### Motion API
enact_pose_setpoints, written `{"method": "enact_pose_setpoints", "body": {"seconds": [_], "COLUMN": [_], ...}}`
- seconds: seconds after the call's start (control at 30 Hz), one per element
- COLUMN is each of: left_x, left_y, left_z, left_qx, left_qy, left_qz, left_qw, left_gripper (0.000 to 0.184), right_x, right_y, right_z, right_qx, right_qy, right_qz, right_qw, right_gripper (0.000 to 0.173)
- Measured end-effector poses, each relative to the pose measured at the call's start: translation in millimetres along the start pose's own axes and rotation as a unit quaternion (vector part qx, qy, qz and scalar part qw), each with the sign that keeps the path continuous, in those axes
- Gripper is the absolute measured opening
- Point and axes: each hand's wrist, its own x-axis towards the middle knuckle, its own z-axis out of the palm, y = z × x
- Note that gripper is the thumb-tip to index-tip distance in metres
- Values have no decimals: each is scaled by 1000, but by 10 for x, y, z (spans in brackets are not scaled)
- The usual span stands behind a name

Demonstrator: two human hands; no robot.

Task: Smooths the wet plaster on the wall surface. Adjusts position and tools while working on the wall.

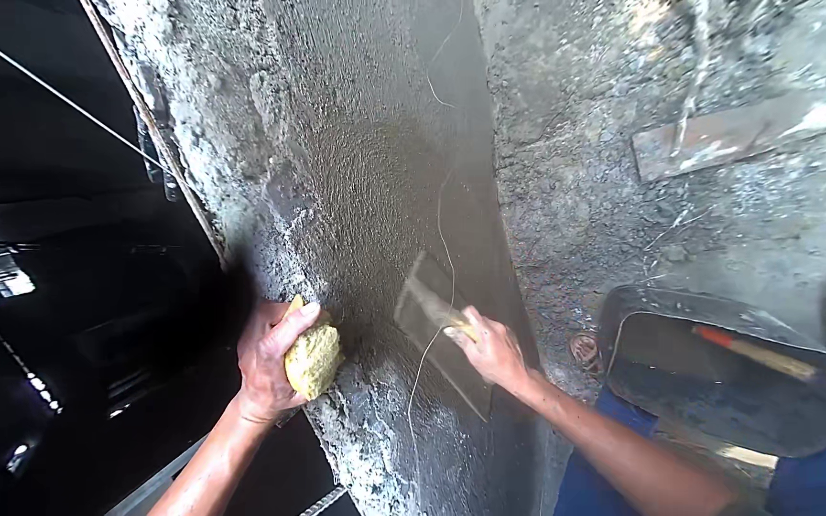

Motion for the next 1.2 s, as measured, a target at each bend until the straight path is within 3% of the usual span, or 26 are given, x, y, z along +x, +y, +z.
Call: {"method": "enact_pose_setpoints", "body": {"seconds": [0.1,0.2,0.27,0.37,0.47,0.57,0.73,0.87,0.93,1.0,1.2], "left_x": [0,-10,-2,30,77,95,113,94,83,72,54], "left_y": [3,-11,-18,19,36,58,75,82,58,30,-6], "left_z": [-4,-7,-16,-6,-6,-1,-7,-9,-10,-11,-10], "left_qx": [10,9,4,8,6,3,7,8,8,8,9], "left_qy": [-3,4,3,0,10,8,-3,-6,-6,-3,-1], "left_qz": [3,3,10,16,19,18,13,9,6,8,15], "left_qw": [1000,1000,1000,1000,1000,1000,1000,1000,1000,1000,1000], "left_gripper": [59,59,61,62,60,59,62,62,64,64,64], "right_x": [397,1189,1621,1878,1579,817,-198,-670,-621,-356,1059], "right_y": [577,811,512,-412,-1169,-1240,-357,417,475,252,-1045], "right_z": [-33,-99,-210,-516,-631,-500,-30,255,287,156,-401], "right_qx": [-8,0,-6,-3,17,42,7,0,-6,-10,-38], "right_qy": [-53,-40,-7,18,37,42,-9,-19,7,17,99], "right_qz": [168,214,174,104,31,-25,-7,29,21,1,-100], "right_qw": [984,976,985,994,999,998,1000,999,1000,1000,989], "right_gripper": [59,62,62,60,55,48,57,60,59,57,52]}}
